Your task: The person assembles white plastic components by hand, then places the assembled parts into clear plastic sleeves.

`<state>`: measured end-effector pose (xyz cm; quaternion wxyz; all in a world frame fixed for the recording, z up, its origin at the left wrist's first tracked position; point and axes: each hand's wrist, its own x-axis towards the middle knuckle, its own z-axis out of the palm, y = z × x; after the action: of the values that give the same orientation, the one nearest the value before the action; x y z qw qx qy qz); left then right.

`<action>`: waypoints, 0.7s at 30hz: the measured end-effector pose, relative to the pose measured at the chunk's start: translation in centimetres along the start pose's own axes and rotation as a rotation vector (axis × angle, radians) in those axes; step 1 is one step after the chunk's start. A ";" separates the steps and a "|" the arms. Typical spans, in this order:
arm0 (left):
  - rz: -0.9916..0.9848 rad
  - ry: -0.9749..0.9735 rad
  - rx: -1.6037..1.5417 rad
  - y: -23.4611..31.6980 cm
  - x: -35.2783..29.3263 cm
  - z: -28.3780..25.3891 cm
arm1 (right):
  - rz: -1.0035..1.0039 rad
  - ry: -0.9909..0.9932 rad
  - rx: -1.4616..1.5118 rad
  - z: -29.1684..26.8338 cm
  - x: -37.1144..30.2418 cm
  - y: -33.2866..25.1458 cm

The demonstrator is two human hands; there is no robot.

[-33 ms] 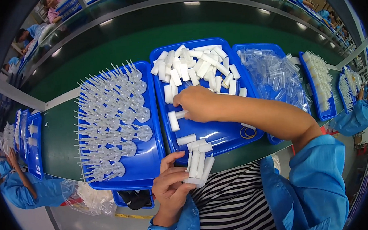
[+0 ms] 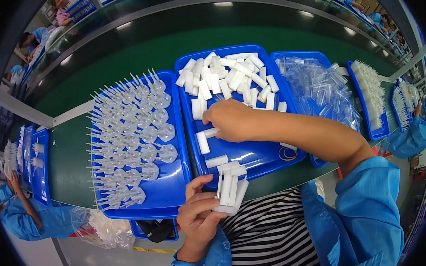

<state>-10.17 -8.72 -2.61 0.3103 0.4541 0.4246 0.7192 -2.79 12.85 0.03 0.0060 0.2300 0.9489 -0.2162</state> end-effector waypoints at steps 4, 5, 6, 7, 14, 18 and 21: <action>0.022 0.014 0.073 -0.1 -0.1 -0.1 | -0.091 0.036 -0.002 -1.4 -2.2 -0.5; 0.025 0.012 0.068 0.0 -0.1 -0.1 | -0.134 0.104 0.050 -2.0 -3.1 -0.8; 0.018 -0.030 0.095 0.0 0.0 -0.2 | -0.177 0.171 0.102 -2.4 -3.9 -1.2; 0.012 -0.075 0.121 0.1 0.0 -0.1 | -0.172 0.175 0.096 -2.6 -4.7 -1.3; 0.008 -0.156 0.137 0.1 0.2 0.7 | -0.236 0.221 0.309 -3.8 -8.7 -1.9; 0.013 -0.179 0.140 0.2 0.1 1.1 | -0.240 0.277 0.316 -3.7 -10.0 -1.6; 0.007 -0.192 0.141 0.2 -0.1 1.4 | -0.246 0.286 0.340 -3.6 -10.7 -1.3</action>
<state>-8.87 -8.40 -2.15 0.3144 0.5429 0.4409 0.6419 6.49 8.68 5.05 -0.1933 0.1385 0.9110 -0.3369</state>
